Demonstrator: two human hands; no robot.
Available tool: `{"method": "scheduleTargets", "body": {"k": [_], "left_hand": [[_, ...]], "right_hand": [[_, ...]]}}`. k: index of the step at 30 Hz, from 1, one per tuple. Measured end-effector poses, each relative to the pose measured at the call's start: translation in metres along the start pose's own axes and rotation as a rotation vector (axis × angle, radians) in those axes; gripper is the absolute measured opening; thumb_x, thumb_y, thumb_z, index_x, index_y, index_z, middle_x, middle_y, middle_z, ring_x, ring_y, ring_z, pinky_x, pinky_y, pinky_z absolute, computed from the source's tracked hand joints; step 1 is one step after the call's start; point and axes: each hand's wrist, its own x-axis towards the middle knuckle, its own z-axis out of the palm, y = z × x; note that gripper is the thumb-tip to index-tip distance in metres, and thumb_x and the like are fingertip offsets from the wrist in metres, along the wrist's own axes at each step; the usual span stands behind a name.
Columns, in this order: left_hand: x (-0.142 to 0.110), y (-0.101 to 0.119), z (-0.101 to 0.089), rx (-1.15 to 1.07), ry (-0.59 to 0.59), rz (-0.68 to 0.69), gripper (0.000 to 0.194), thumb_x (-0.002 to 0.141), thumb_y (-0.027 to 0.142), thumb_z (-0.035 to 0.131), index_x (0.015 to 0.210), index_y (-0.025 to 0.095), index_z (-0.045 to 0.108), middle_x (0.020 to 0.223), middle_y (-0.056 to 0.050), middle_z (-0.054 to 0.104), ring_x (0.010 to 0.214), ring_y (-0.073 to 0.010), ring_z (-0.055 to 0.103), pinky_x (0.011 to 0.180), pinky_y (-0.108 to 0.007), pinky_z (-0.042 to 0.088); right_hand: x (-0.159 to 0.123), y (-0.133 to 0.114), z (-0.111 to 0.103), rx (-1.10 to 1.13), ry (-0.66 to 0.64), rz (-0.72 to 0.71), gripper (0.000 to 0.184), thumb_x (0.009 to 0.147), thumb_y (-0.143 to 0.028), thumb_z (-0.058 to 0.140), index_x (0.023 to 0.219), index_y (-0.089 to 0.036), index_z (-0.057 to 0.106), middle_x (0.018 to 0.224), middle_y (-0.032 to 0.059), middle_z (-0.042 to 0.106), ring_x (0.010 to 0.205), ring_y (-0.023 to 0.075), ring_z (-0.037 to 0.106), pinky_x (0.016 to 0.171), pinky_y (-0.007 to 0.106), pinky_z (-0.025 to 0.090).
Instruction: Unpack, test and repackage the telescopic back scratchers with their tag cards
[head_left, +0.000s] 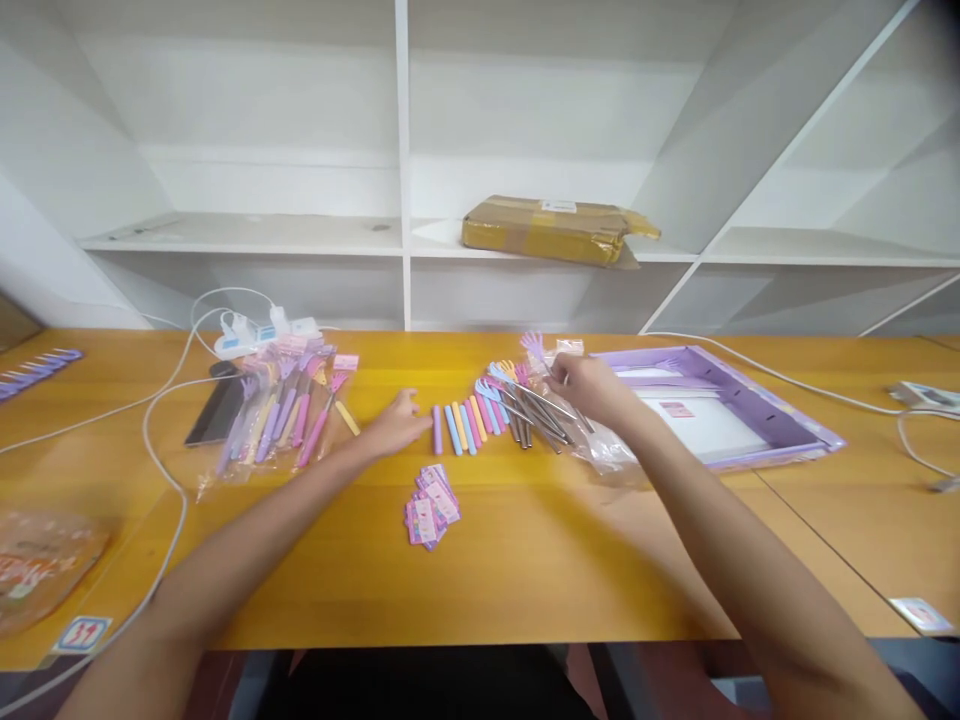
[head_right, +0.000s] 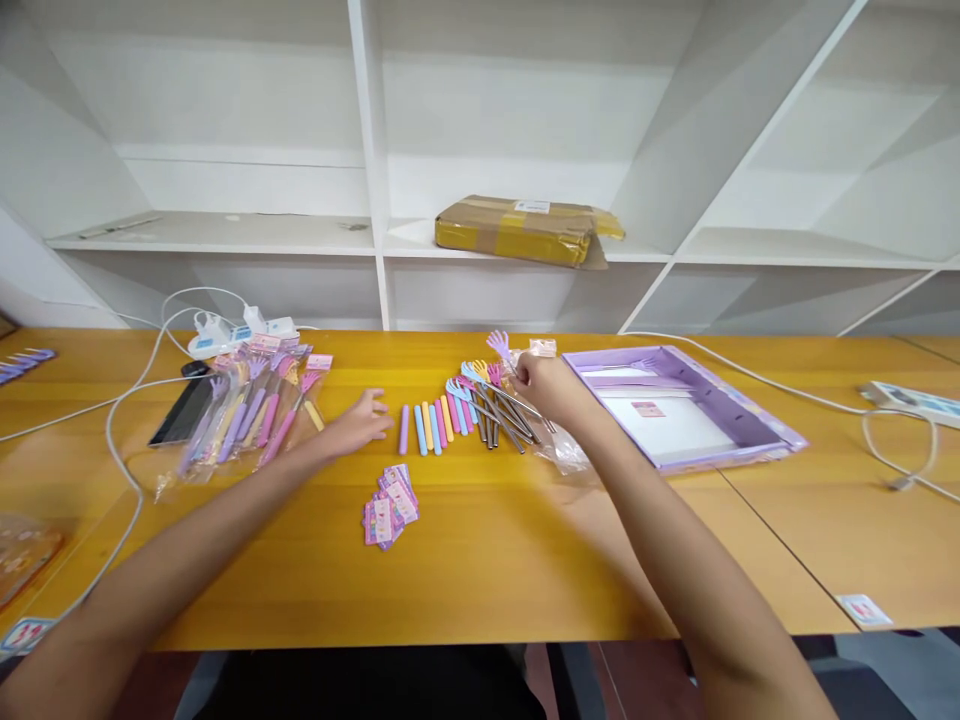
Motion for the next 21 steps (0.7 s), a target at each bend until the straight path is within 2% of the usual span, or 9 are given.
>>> {"method": "scheduleTargets", "body": {"k": [3, 5, 7, 10, 13, 17, 19, 21], "left_hand": [[-0.010, -0.005, -0.021, 0.127, 0.010, 0.018, 0.042, 0.092, 0.028, 0.062, 0.132, 0.014, 0.056, 0.130, -0.021, 0.070, 0.113, -0.0307, 0.071, 0.090, -0.039, 0.055], [-0.018, -0.014, -0.044, 0.240, 0.065, 0.036, 0.035, 0.091, 0.025, 0.060, 0.125, 0.015, 0.060, 0.136, -0.023, 0.065, 0.132, -0.0382, 0.060, 0.106, -0.048, 0.048], [-0.024, -0.028, -0.067, 0.406, 0.147, 0.031, 0.028, 0.094, 0.024, 0.056, 0.118, 0.011, 0.063, 0.134, -0.028, 0.062, 0.139, -0.0450, 0.051, 0.112, -0.055, 0.041], [-0.023, -0.049, -0.090, 0.780, 0.227, -0.012, 0.037, 0.101, 0.031, 0.048, 0.122, 0.005, 0.061, 0.128, -0.032, 0.063, 0.132, -0.0489, 0.053, 0.109, -0.057, 0.042], [-0.014, -0.065, -0.098, 0.893, 0.155, -0.106, 0.047, 0.100, 0.037, 0.052, 0.131, 0.001, 0.055, 0.121, -0.032, 0.067, 0.125, -0.0478, 0.059, 0.101, -0.051, 0.047], [-0.009, -0.063, -0.101, 0.741, 0.159, -0.229, 0.052, 0.098, 0.033, 0.055, 0.139, 0.003, 0.045, 0.106, -0.022, 0.072, 0.101, -0.0383, 0.069, 0.078, -0.039, 0.048], [-0.017, -0.051, -0.100, 0.596, 0.140, -0.190, 0.047, 0.095, 0.031, 0.058, 0.135, 0.010, 0.047, 0.096, -0.012, 0.070, 0.086, -0.0301, 0.068, 0.071, -0.035, 0.045], [-0.034, -0.033, -0.095, 0.451, 0.034, -0.072, 0.025, 0.095, 0.031, 0.057, 0.116, 0.018, 0.055, 0.086, -0.004, 0.065, 0.076, -0.0236, 0.062, 0.068, -0.032, 0.042]], "right_hand": [[0.009, 0.002, 0.029, -0.049, -0.059, -0.046, 0.022, 0.094, -0.024, 0.064, 0.074, -0.021, 0.057, 0.080, 0.0072, 0.068, 0.071, 0.0186, 0.058, 0.070, 0.030, 0.040], [0.005, 0.005, 0.034, -0.027, -0.044, -0.083, 0.022, 0.097, -0.025, 0.061, 0.075, -0.020, 0.059, 0.092, 0.0106, 0.068, 0.077, 0.0192, 0.060, 0.076, 0.031, 0.043], [-0.004, 0.005, 0.030, 0.022, -0.013, -0.124, 0.024, 0.099, -0.029, 0.058, 0.077, -0.020, 0.059, 0.097, 0.0114, 0.067, 0.080, 0.0199, 0.061, 0.079, 0.032, 0.045], [-0.025, -0.005, 0.018, 0.152, -0.004, -0.179, 0.027, 0.102, -0.036, 0.055, 0.080, -0.021, 0.061, 0.095, 0.0095, 0.068, 0.078, 0.0202, 0.062, 0.077, 0.033, 0.046], [-0.047, -0.026, 0.009, 0.253, -0.037, -0.247, 0.029, 0.104, -0.037, 0.052, 0.083, -0.022, 0.063, 0.088, 0.0070, 0.069, 0.078, 0.0207, 0.061, 0.075, 0.033, 0.046], [-0.068, -0.054, 0.004, 0.370, -0.024, -0.262, 0.031, 0.106, -0.036, 0.050, 0.079, -0.022, 0.060, 0.084, 0.0052, 0.068, 0.076, 0.0197, 0.060, 0.073, 0.033, 0.045], [-0.075, -0.066, 0.006, 0.458, 0.020, -0.208, 0.029, 0.107, -0.037, 0.049, 0.084, -0.022, 0.059, 0.084, 0.0043, 0.066, 0.074, 0.0188, 0.059, 0.072, 0.033, 0.045], [-0.081, -0.078, 0.011, 0.548, 0.045, -0.152, 0.019, 0.107, -0.040, 0.053, 0.102, -0.023, 0.059, 0.084, 0.0027, 0.066, 0.072, 0.0184, 0.060, 0.069, 0.033, 0.047]]}}
